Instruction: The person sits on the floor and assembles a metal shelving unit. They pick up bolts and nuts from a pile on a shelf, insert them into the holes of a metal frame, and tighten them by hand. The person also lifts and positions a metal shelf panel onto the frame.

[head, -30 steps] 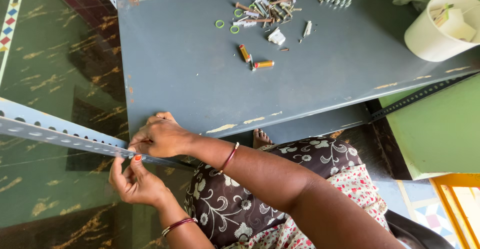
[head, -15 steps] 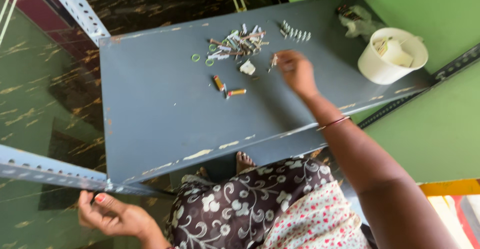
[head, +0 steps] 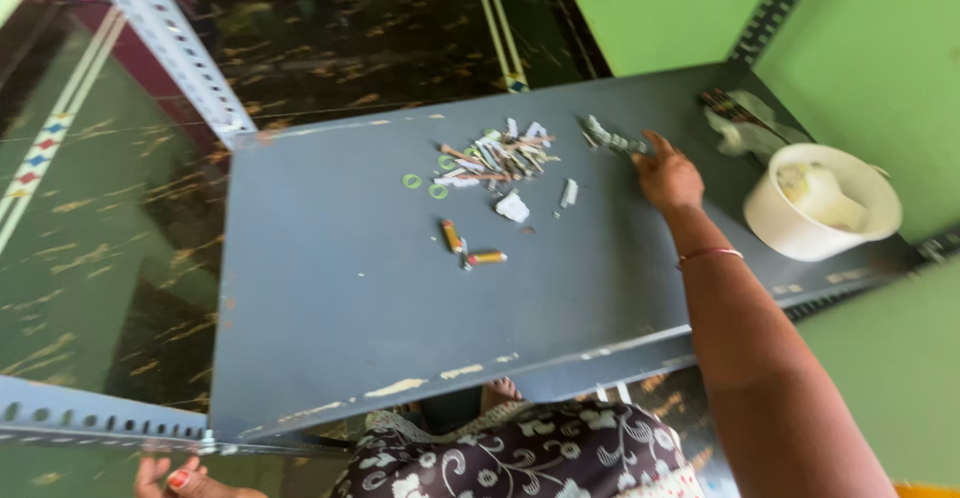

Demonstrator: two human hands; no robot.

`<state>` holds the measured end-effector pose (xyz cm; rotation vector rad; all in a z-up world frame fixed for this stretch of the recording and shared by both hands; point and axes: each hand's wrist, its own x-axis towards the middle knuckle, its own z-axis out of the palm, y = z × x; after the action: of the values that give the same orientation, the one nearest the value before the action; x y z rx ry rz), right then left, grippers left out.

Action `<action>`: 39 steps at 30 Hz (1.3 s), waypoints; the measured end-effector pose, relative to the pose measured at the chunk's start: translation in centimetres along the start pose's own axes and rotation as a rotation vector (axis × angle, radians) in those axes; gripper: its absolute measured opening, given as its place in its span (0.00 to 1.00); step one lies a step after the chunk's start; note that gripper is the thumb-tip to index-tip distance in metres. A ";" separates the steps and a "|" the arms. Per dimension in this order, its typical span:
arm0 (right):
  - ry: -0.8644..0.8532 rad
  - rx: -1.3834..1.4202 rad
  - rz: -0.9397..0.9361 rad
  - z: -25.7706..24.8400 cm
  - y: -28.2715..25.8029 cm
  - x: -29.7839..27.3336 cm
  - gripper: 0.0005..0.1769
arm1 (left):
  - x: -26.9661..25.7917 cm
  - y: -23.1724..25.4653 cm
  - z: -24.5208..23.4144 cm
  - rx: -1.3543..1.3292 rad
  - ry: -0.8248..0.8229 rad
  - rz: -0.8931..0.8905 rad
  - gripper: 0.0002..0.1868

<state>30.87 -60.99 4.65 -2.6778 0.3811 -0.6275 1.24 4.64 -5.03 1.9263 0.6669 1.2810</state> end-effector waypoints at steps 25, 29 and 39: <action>-0.725 1.513 0.085 -8.3 -19.4 -30.3 0.08 | -5.1 22.1 -5.6 -0.580 -0.049 0.164 0.20; -0.927 1.554 0.168 -5.1 -21.7 -35.6 0.12 | -7.1 24.8 -6.2 -0.506 -0.459 0.264 0.20; -0.895 1.592 0.191 -0.4 -17.4 -37.7 0.09 | -12.1 19.9 -3.3 -0.486 -0.607 0.330 0.15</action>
<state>1.14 -32.79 -1.97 -1.1145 -0.1333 0.3266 -5.72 -15.55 4.85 1.8963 -0.2582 0.8501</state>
